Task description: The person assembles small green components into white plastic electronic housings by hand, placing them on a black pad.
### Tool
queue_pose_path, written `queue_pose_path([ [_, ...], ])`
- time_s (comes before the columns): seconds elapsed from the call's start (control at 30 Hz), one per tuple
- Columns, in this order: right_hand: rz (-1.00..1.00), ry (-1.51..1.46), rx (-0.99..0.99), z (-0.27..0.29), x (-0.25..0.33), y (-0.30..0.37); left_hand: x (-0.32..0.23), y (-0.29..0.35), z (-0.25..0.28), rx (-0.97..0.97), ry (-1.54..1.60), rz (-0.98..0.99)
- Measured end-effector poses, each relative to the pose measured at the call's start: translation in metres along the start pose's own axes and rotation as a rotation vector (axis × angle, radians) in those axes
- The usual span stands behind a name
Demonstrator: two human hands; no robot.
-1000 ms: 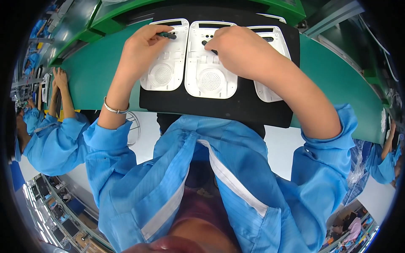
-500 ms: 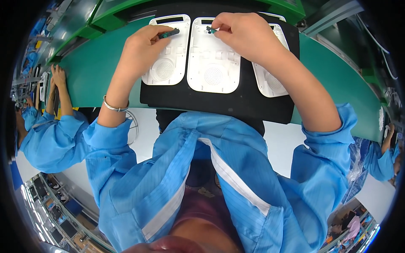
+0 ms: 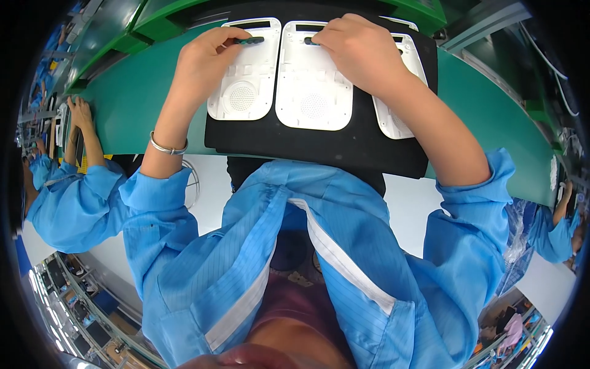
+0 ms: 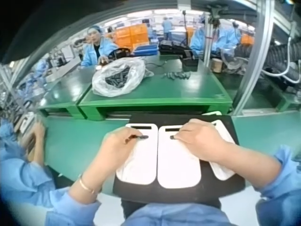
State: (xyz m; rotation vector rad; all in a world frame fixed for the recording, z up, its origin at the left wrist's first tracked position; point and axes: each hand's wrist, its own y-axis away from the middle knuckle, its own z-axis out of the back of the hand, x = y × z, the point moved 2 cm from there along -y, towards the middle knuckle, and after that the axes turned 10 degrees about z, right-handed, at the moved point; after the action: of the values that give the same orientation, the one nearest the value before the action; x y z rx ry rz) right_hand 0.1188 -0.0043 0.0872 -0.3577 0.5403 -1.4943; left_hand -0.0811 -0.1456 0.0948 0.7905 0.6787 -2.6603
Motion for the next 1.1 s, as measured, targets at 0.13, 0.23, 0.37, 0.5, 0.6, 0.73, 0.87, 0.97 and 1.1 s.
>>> queue_pose_path([
  [0.13, 0.001, 0.051, 0.017, -0.002, -0.001, -0.002, -0.001, -0.002, 0.001, -0.019, 0.006, 0.025],
  [0.23, 0.016, 0.059, 0.043, 0.002, -0.005, -0.001, -0.002, -0.002, 0.001, -0.034, 0.042, 0.038],
  [0.37, -0.036, -0.022, 0.005, 0.011, -0.005, -0.008, -0.007, 0.000, 0.000, 0.015, 0.156, 0.116],
  [0.5, -0.478, -0.603, 0.078, 0.012, 0.009, -0.041, -0.012, 0.004, 0.001, 0.067, 0.335, 0.147],
  [0.6, -0.510, -0.904, 0.149, -0.002, 0.016, -0.050, -0.018, 0.008, 0.000, 0.092, 0.417, 0.155],
  [0.73, -0.479, -0.666, 0.141, -0.009, 0.019, -0.058, -0.011, 0.008, 0.008, -0.048, 0.243, 0.016],
  [0.87, -0.370, -0.362, 0.334, -0.019, 0.023, -0.071, 0.008, 0.013, 0.012, -0.139, 0.019, 0.065],
  [0.97, -0.212, -0.256, 0.253, -0.030, 0.022, -0.072, 0.013, 0.015, 0.003, -0.062, 0.156, 0.169],
  [1.1, 0.069, -0.159, 0.006, -0.010, 0.029, -0.074, 0.014, 0.017, 0.003, -0.096, 0.104, 0.073],
])
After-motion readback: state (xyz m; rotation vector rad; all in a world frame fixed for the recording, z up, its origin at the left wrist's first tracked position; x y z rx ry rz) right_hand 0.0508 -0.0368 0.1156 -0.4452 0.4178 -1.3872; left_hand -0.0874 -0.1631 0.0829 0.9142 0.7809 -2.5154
